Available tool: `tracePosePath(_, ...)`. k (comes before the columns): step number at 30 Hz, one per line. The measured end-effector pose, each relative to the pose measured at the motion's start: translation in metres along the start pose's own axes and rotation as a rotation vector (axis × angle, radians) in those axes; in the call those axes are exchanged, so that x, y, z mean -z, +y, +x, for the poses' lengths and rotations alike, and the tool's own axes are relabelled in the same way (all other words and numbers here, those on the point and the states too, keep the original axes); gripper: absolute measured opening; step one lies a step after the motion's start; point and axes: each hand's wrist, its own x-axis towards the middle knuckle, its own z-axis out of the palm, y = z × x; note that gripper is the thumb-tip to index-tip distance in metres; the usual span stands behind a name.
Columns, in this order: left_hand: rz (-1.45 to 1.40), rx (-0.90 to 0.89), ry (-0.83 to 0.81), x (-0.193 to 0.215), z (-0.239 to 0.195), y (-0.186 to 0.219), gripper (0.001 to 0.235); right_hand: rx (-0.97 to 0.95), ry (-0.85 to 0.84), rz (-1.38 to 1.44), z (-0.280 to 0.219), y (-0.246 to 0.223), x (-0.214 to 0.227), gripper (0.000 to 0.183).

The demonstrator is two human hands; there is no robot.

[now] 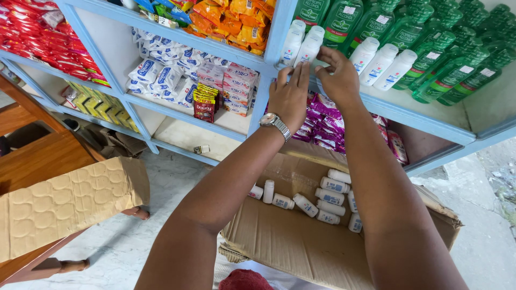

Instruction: Stocking and organizing small bottles on retail shelves from a cardboard box.

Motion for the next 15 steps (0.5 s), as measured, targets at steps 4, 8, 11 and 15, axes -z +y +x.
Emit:
tracePosePath(4,0.001,0.002,-0.004,0.0,-0.003,-0.001,0.06,0.029,0.022,0.016,0.002,0.007,-0.001,0.048)
tracePosePath(8,0.007,0.013,-0.03,0.001,-0.003,0.0,0.062,-0.01,0.014,-0.03,-0.003,-0.005,0.0,0.046)
tracePosePath(11,0.006,0.024,-0.064,0.0,0.0,0.001,0.061,0.025,0.009,-0.007,0.002,0.01,-0.001,0.046)
tracePosePath(15,-0.008,0.059,-0.129,0.0,-0.001,0.002,0.065,0.03,-0.033,0.061,0.012,0.044,-0.004,0.047)
